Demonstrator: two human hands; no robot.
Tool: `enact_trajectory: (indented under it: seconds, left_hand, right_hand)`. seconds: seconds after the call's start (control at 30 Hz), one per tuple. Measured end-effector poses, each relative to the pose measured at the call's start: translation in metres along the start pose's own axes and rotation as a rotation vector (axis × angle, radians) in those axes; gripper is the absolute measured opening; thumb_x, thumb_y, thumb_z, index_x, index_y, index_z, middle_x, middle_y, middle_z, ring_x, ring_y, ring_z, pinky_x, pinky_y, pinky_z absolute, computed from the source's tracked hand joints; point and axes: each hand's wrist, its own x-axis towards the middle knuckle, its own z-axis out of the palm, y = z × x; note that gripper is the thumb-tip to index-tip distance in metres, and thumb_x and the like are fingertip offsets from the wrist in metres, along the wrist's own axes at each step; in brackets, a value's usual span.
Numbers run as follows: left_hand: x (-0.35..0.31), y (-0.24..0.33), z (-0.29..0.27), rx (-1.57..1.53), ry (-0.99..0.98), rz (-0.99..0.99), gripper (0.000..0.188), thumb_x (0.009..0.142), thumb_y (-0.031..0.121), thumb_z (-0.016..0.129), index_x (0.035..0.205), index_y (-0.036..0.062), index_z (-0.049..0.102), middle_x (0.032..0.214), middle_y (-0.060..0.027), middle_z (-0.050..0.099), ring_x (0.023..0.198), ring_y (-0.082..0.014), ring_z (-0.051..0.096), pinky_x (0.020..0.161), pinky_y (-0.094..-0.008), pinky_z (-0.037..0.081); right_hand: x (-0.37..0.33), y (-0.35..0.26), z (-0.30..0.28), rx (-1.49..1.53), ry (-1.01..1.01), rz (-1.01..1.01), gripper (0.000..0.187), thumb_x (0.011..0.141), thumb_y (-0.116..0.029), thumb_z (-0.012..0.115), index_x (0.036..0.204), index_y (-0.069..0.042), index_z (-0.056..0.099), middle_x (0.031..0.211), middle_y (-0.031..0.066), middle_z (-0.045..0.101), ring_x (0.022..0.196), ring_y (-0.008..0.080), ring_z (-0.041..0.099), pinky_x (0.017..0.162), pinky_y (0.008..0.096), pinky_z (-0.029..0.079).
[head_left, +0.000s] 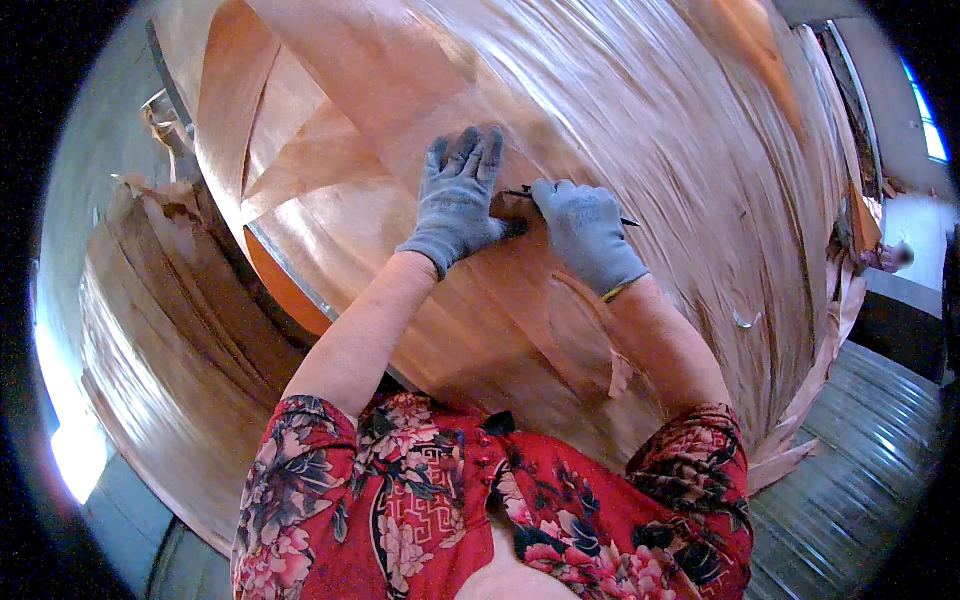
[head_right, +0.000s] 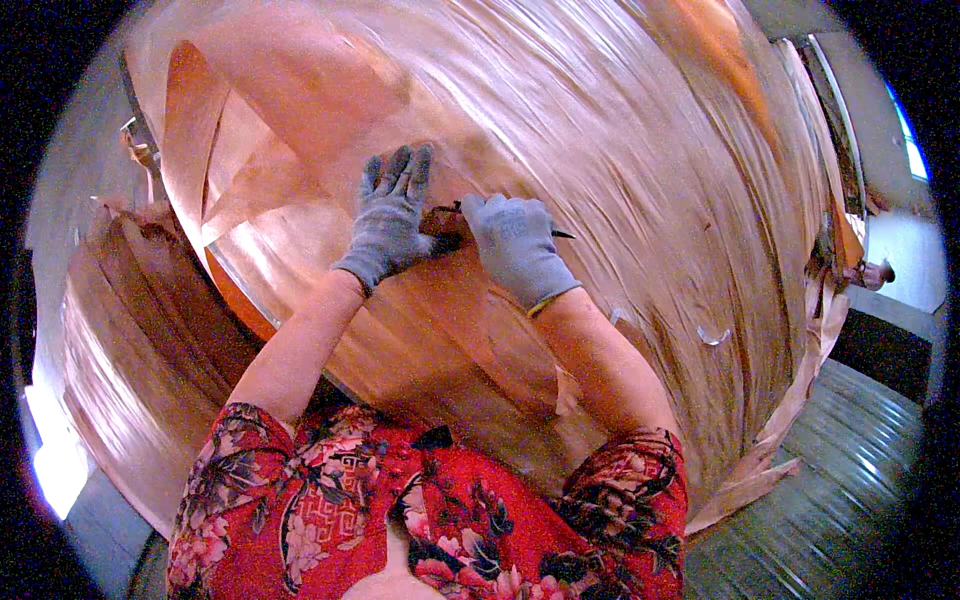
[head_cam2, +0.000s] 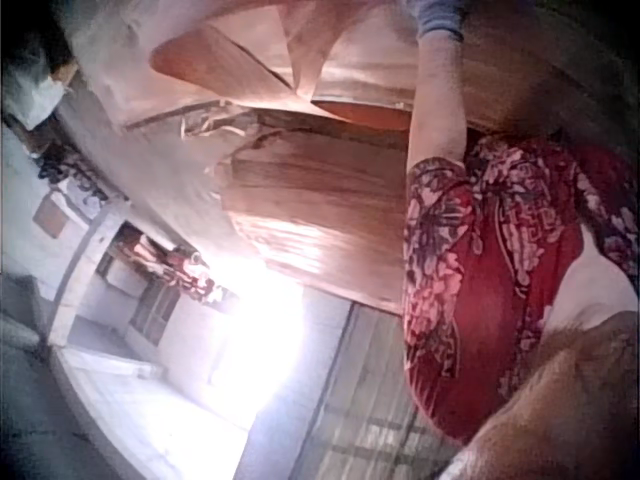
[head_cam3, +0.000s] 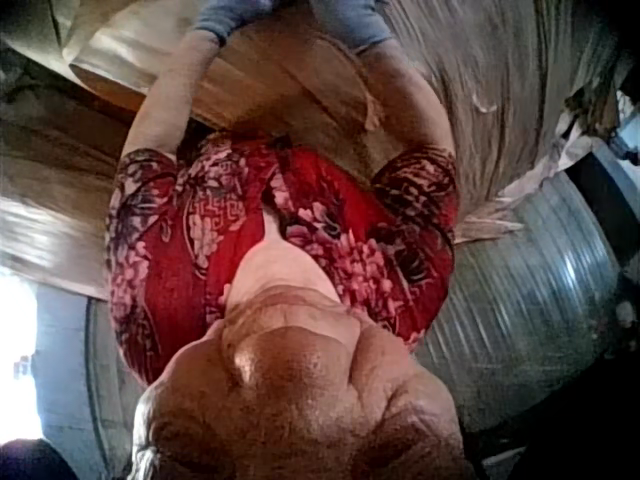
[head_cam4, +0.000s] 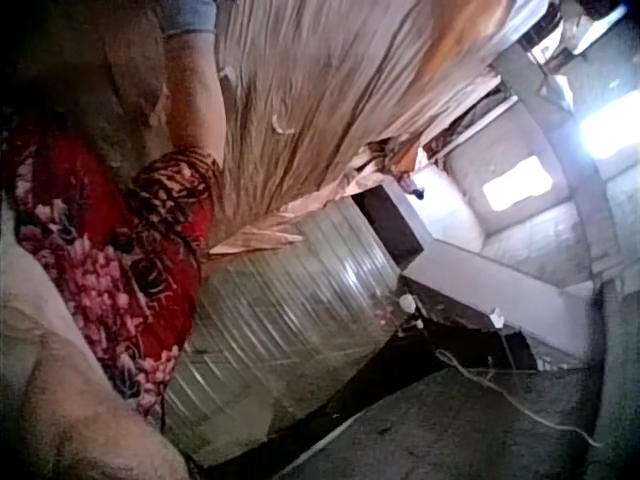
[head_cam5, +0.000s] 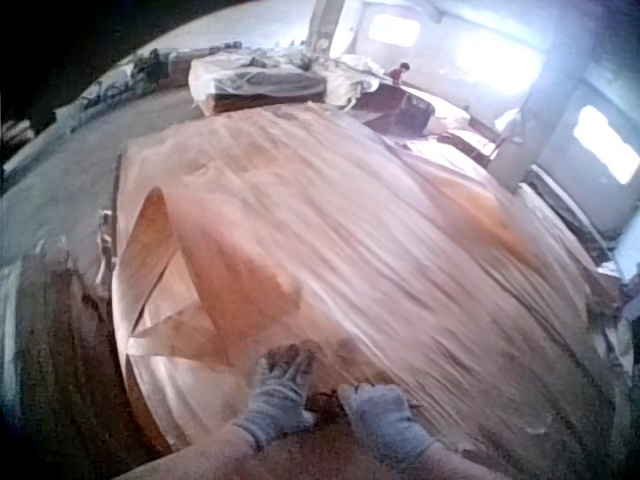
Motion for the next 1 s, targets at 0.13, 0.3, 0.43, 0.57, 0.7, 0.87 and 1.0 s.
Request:
enact_trajectory:
  seconds: [0.13,0.3,0.43,0.57,0.7,0.87,1.0]
  left_hand:
    - [0.003,0.000,0.008,-0.024,0.033,0.011,0.112,0.065,0.068,0.059,0.143,0.0032,0.011,0.148,-0.0141,0.019,0.138,-0.0287,0.015,0.111,-0.0467,0.001]
    - [0.001,-0.001,0.008,0.036,0.067,0.034,0.110,0.066,0.068,0.058,0.143,0.0042,0.012,0.148,-0.0142,0.020,0.138,-0.0275,0.016,0.111,-0.0464,0.001]
    - [0.004,-0.003,0.007,0.105,0.029,0.038,0.113,0.064,0.069,0.057,0.144,0.0042,0.010,0.149,-0.0133,0.017,0.138,-0.0283,0.013,0.110,-0.0469,0.000]
    - [0.007,-0.007,0.017,0.106,0.079,0.065,0.116,0.062,0.069,0.060,0.144,0.0036,0.010,0.147,-0.0161,0.020,0.137,-0.0319,0.015,0.110,-0.0482,0.002]
    - [0.005,-0.011,0.019,0.103,0.061,0.078,0.117,0.062,0.069,0.061,0.143,0.0023,0.011,0.146,-0.0200,0.020,0.136,-0.0322,0.016,0.110,-0.0482,0.003]
    - [0.009,-0.019,0.018,0.149,0.071,0.099,0.117,0.061,0.069,0.061,0.143,0.0023,0.011,0.145,-0.0203,0.022,0.136,-0.0323,0.017,0.109,-0.0479,0.005]
    - [0.010,-0.028,0.023,0.176,0.097,0.093,0.118,0.061,0.070,0.061,0.143,0.0024,0.011,0.145,-0.0198,0.023,0.135,-0.0321,0.018,0.109,-0.0476,0.006]
  right_hand:
    - [-0.014,0.004,0.001,-0.025,-0.100,0.096,0.006,0.081,-0.014,0.050,0.087,-0.012,0.050,0.070,0.0090,0.062,0.060,0.0277,0.064,0.045,0.0415,0.046]
    - [-0.061,-0.008,0.006,-0.014,-0.263,0.383,0.006,0.084,-0.013,0.047,0.090,-0.010,0.048,0.069,0.0112,0.065,0.058,0.0288,0.065,0.044,0.0429,0.048]
    - [-0.092,-0.032,0.004,0.045,-0.372,0.578,0.009,0.085,-0.014,0.046,0.091,-0.007,0.047,0.067,0.0149,0.065,0.058,0.0297,0.066,0.044,0.0427,0.049]
    - [-0.125,-0.050,0.014,0.108,-0.391,0.716,0.011,0.085,-0.014,0.046,0.090,-0.004,0.046,0.064,0.0171,0.064,0.057,0.0301,0.065,0.044,0.0444,0.049]
    - [-0.147,-0.053,0.018,0.248,-0.308,0.721,0.016,0.086,-0.020,0.047,0.092,-0.005,0.047,0.064,0.0174,0.063,0.057,0.0325,0.064,0.048,0.0443,0.050]
    - [-0.157,-0.035,0.014,0.357,0.121,0.835,0.028,0.081,-0.026,0.060,0.103,-0.010,0.052,0.071,0.0183,0.063,0.065,0.0368,0.062,0.066,0.0467,0.049]
    - [-0.157,-0.036,0.029,0.224,0.281,0.718,0.027,0.078,-0.024,0.065,0.100,-0.011,0.056,0.068,0.0157,0.062,0.060,0.0348,0.061,0.072,0.0435,0.048]
